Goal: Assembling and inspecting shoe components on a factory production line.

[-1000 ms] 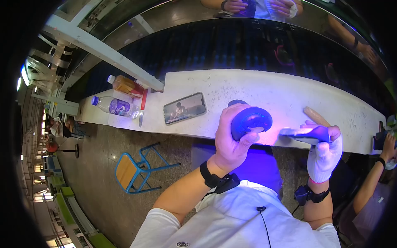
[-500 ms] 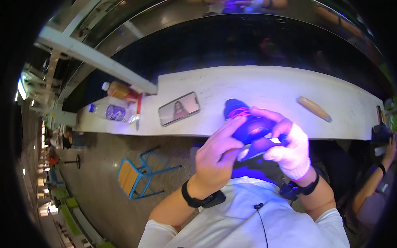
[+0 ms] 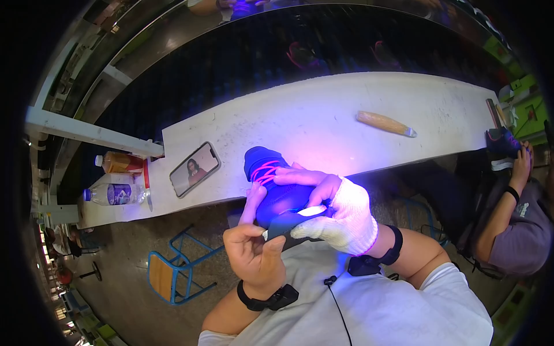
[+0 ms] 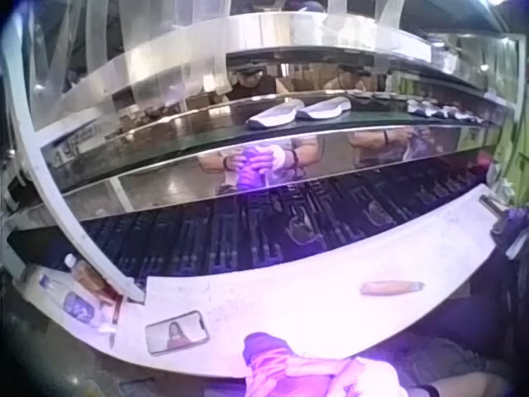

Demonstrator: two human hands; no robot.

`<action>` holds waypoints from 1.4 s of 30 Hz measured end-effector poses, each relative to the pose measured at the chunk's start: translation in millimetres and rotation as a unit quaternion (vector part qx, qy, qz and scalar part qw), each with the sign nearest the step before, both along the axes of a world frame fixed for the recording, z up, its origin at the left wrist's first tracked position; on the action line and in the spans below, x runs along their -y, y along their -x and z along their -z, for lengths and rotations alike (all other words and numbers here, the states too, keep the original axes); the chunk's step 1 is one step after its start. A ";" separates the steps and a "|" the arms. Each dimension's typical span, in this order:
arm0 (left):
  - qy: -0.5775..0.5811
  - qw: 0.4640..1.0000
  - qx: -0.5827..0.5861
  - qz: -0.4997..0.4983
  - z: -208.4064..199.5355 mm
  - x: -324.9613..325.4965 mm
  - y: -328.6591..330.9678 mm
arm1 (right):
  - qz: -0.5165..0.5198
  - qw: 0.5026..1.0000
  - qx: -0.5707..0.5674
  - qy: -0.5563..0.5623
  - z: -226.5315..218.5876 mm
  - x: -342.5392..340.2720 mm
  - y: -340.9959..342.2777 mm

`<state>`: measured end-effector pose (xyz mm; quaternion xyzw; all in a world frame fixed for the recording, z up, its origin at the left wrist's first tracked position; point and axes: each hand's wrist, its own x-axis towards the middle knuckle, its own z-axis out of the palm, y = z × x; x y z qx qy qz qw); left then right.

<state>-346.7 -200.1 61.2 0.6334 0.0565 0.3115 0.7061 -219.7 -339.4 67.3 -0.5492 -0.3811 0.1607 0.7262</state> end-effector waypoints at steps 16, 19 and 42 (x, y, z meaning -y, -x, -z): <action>-0.266 0.955 -0.093 0.095 -49.3 -49.7 -9.2 | -0.018 0.992 0.122 0.029 -0.1 2.1 -12.3; -0.237 0.968 -0.066 0.050 -29.3 -46.6 -6.7 | -0.032 0.985 0.137 0.095 -13.5 -3.1 -17.6; -0.266 0.948 -0.151 0.084 -29.9 -114.8 33.3 | 0.060 0.927 0.366 0.058 60.2 -64.9 -33.3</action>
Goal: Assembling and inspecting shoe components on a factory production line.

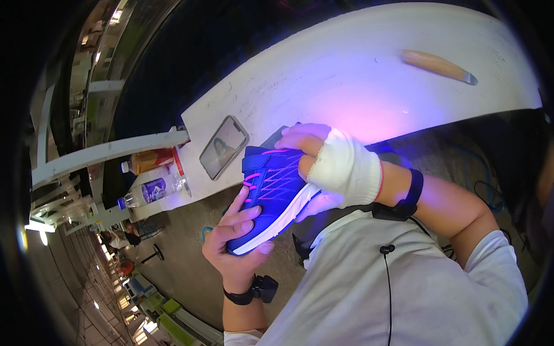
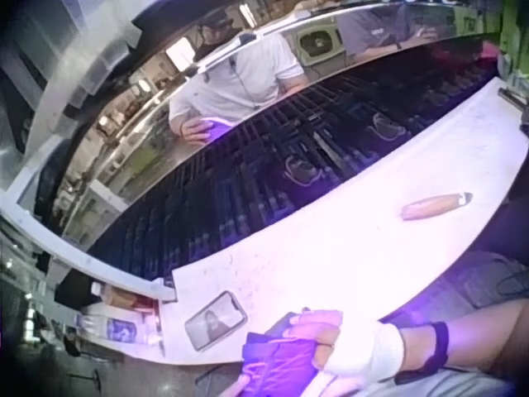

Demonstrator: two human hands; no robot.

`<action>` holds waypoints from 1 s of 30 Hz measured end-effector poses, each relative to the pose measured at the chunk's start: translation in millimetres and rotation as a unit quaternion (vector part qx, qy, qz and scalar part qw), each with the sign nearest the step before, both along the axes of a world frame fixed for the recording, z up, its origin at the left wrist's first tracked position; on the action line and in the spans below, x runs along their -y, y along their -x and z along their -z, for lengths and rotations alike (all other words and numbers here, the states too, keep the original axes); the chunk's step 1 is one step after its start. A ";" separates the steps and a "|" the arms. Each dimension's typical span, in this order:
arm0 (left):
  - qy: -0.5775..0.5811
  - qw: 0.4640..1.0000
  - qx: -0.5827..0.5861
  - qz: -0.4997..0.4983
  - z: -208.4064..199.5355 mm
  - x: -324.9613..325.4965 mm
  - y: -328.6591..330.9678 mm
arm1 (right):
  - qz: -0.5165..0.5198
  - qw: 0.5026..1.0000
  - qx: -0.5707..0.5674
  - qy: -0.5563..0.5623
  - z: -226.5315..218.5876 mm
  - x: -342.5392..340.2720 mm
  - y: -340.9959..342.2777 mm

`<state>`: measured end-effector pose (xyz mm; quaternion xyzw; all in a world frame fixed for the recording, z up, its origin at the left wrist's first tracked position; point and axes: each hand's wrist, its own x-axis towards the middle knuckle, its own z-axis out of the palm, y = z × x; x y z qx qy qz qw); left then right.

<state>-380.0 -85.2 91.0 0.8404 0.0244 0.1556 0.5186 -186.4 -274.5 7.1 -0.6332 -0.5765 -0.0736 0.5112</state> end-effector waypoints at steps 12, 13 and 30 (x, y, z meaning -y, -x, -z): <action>-0.152 0.906 -0.376 -0.125 -10.0 6.5 -16.8 | 0.025 0.999 -0.008 0.020 38.7 -25.6 40.1; -0.138 0.903 -0.380 -0.148 -11.1 9.1 -18.8 | 0.027 0.999 0.023 0.003 39.6 -26.5 39.3; -0.073 0.994 0.079 0.023 51.8 88.5 -54.3 | 0.006 0.989 -0.137 0.051 -85.2 75.3 -3.0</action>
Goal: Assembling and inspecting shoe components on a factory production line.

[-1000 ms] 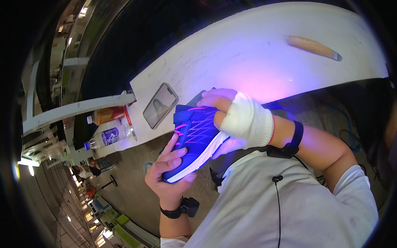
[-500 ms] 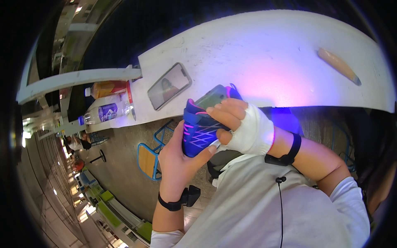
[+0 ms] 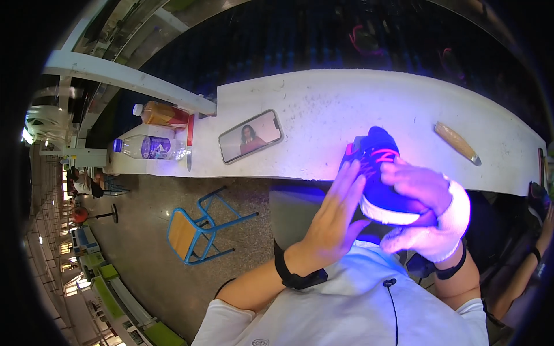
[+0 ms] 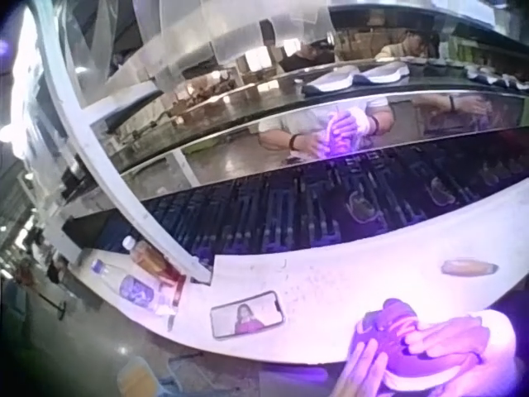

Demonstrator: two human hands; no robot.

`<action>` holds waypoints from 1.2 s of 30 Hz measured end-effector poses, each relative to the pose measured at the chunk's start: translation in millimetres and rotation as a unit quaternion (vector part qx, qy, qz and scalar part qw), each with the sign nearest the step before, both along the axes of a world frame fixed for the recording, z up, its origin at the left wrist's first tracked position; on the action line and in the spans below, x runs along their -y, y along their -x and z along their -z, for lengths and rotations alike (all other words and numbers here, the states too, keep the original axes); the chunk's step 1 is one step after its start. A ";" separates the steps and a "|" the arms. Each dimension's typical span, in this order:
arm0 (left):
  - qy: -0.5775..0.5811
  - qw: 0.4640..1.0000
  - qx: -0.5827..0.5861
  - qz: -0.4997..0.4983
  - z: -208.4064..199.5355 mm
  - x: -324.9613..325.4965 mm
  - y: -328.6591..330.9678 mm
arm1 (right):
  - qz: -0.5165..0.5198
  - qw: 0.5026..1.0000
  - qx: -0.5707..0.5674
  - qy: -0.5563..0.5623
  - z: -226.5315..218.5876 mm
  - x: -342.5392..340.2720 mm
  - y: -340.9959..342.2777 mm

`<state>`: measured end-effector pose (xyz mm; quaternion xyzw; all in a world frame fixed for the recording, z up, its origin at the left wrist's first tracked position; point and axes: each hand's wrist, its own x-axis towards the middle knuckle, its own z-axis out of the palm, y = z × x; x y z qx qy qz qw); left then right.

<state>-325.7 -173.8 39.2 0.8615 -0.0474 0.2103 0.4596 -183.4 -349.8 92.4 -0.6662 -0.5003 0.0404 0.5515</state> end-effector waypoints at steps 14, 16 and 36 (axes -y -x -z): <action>0.175 0.972 0.133 -0.080 21.9 22.4 -12.7 | 0.001 1.000 -0.018 0.023 -10.5 -13.5 9.9; 0.221 0.962 0.140 -0.082 8.4 28.4 -13.3 | 0.004 0.999 0.000 0.040 -19.5 -15.1 11.1; 0.187 0.982 0.024 -0.012 2.6 19.3 -42.6 | 0.010 0.989 -0.088 -0.115 33.3 36.0 -11.7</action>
